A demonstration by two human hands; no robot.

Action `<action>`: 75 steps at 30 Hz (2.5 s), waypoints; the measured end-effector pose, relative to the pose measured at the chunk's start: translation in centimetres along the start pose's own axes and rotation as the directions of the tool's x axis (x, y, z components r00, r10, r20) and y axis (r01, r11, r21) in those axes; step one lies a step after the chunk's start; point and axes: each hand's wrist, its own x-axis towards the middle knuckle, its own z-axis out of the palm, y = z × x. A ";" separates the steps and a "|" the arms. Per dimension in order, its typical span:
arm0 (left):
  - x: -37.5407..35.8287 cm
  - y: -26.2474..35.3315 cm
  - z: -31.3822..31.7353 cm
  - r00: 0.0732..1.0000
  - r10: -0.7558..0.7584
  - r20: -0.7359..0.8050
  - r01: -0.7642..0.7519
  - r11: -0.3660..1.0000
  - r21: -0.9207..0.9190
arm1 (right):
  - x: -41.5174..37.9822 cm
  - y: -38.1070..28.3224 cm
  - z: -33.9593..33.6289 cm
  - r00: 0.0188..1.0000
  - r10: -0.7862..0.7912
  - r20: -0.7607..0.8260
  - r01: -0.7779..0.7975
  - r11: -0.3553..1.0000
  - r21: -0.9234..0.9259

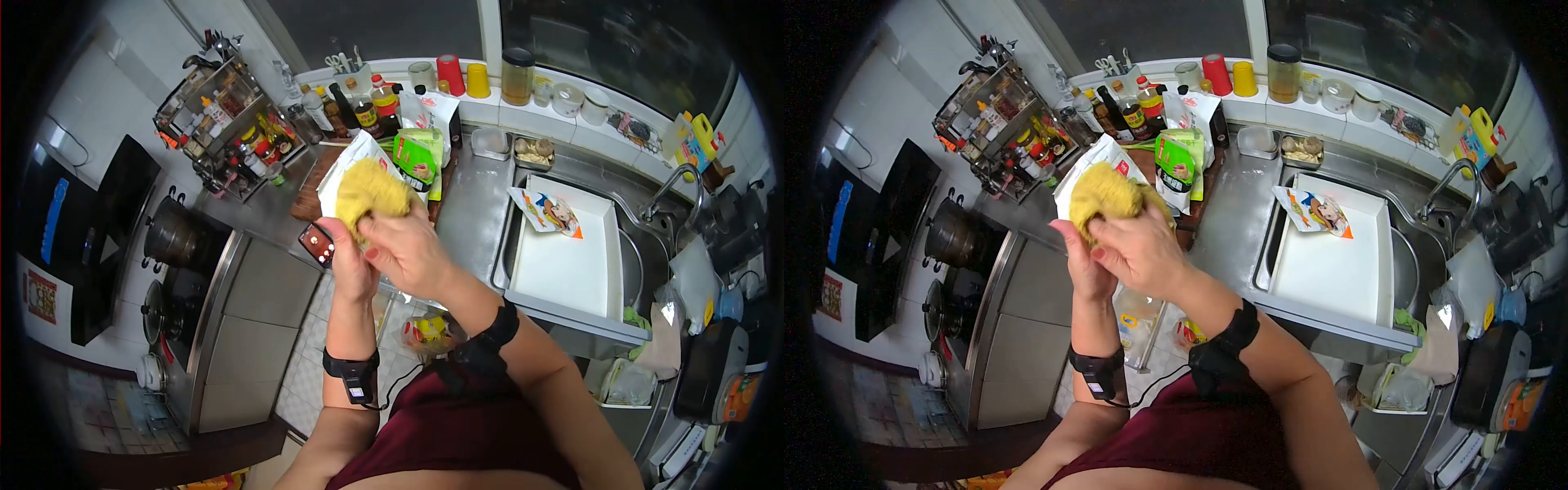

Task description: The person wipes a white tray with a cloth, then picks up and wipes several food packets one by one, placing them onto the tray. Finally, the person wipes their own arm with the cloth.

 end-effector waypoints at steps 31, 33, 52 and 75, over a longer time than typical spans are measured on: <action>0.6 0.1 -0.1 0.989 -0.038 0.144 0.036 0.999 0.020 | -3.1 0.1 0.5 0.962 0.172 0.213 -0.221 0.947 0.233; 0.7 0.2 0.1 0.982 -0.062 0.178 0.051 0.996 0.067 | -3.6 0.5 0.2 0.951 0.196 0.241 -0.243 0.952 0.185; 0.8 -0.7 -0.6 0.960 -0.057 0.273 -0.041 0.940 0.338 | -2.1 2.1 0.9 0.764 0.640 0.081 -0.482 0.482 0.732; 2.8 0.5 -4.3 0.967 -0.200 0.158 0.227 0.957 -0.180 | -2.1 2.4 -5.3 0.659 0.656 -0.367 -0.461 0.739 0.492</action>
